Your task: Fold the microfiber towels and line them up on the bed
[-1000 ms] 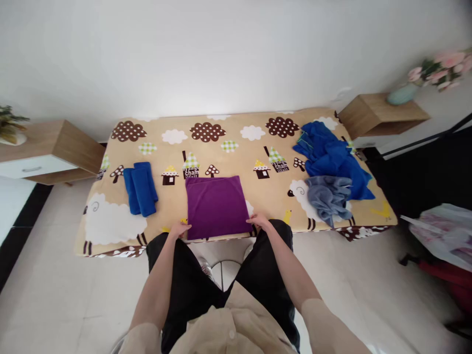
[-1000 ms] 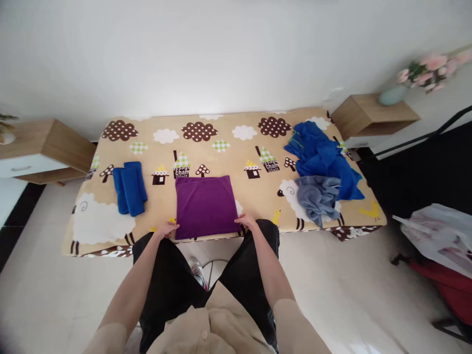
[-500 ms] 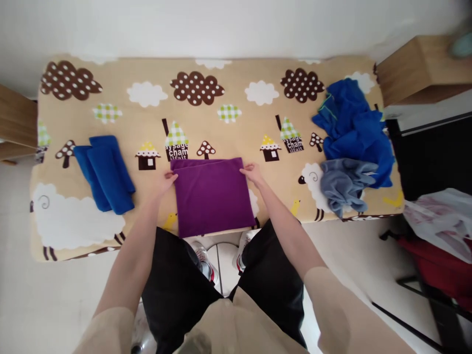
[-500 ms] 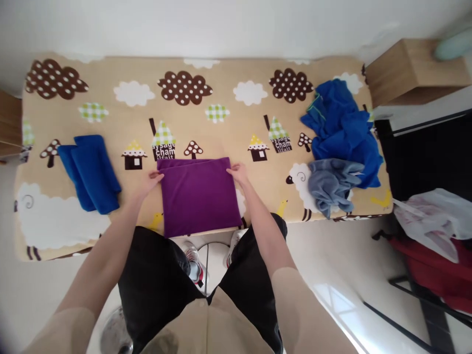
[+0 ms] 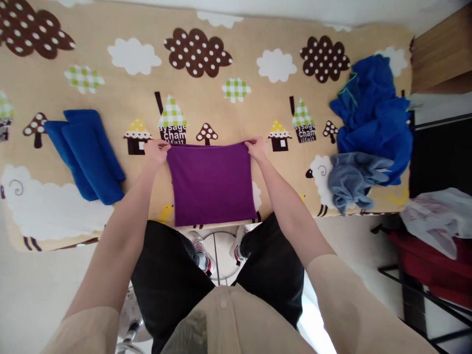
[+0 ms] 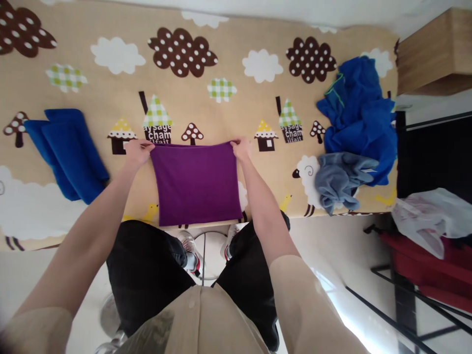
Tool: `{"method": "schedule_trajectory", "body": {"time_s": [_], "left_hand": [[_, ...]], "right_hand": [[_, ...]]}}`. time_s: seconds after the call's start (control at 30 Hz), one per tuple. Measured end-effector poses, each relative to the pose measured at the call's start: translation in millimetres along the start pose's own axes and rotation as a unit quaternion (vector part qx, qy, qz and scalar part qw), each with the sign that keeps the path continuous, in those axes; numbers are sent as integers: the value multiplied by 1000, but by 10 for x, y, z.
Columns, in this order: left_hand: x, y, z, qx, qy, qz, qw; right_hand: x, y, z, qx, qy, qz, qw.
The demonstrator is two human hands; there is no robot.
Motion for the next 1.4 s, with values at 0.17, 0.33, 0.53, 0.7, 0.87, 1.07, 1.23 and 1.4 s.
{"method": "schedule_trajectory", "body": {"time_s": [0.17, 0.33, 0.53, 0.7, 0.87, 1.07, 1.23, 1.4], "left_hand": [[112, -111, -123, -45, 4, -17, 999], [836, -354, -475, -101, -157, -37, 982], [1336, -647, -459, -106, -188, 54, 975], [867, -505, -220, -35, -118, 8, 992], [970, -487, -376, -46, -133, 12, 990], [2245, -521, -296, -46, -50, 15, 998], [2995, -368, 245, -49, 56, 22, 997], [3004, -254, 476, 5, 114, 35, 993]], "right_hand": [[95, 51, 240, 76, -62, -1, 995], [821, -181, 614, 180, 116, -28, 976], [1424, -477, 484, 219, 278, 142, 924], [831, -298, 158, 216, 187, 91, 954], [717, -285, 270, 210, 156, 74, 962], [1864, -377, 443, 212, 217, 158, 940], [2444, -349, 204, 213, 196, 175, 941], [2390, -298, 162, 214, 210, 168, 939]]}}
Point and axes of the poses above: each hand's wrist, its own x-axis away from the middle knuckle, its own y-axis out of the back of the hand, z = x × y, the point moved 1 cm from there along -x, towards the middle knuckle, and after that the axes turned 2 degrees about y, right-handed, at the moved point
